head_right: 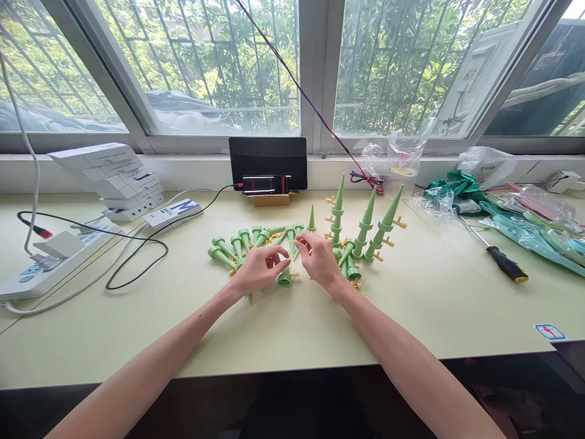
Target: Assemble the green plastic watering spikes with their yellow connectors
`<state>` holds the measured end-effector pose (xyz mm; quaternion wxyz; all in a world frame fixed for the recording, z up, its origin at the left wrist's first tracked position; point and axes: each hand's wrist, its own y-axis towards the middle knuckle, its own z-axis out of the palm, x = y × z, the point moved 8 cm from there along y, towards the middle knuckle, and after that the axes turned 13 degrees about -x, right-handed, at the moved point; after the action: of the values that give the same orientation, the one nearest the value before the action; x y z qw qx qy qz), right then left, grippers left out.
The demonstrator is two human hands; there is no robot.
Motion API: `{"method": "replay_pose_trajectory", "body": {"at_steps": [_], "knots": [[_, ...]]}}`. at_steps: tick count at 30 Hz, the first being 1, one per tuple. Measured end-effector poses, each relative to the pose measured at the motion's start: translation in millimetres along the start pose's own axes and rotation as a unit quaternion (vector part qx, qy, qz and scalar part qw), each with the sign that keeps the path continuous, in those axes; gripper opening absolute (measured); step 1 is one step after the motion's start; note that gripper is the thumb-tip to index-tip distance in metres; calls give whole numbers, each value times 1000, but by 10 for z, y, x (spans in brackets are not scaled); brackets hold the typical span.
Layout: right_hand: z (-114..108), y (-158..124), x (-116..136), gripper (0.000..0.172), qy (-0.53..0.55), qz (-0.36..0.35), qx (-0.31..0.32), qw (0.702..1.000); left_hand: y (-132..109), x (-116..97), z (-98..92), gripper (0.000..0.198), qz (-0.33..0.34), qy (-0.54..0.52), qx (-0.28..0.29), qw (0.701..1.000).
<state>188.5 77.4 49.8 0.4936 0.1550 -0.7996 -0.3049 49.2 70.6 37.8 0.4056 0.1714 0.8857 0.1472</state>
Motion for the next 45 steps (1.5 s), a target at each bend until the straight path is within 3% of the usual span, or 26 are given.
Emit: {"method": "replay_pose_trajectory", "body": {"at_steps": [12, 32, 37, 45], "knots": [[-23, 4, -2, 16, -10, -2, -15, 1000, -62, -113, 52, 25, 44, 71, 41, 996], [-23, 6, 20, 16, -17, -9, -13, 1000, -118, -76, 142, 31, 60, 128, 84, 986], [-39, 10, 38, 17, -26, -5, -14, 1000, -112, -109, 113, 22, 80, 115, 56, 989], [-94, 15, 45, 17, -10, 17, -39, 999, -48, -186, -72, 17, 88, 70, -60, 992]]}}
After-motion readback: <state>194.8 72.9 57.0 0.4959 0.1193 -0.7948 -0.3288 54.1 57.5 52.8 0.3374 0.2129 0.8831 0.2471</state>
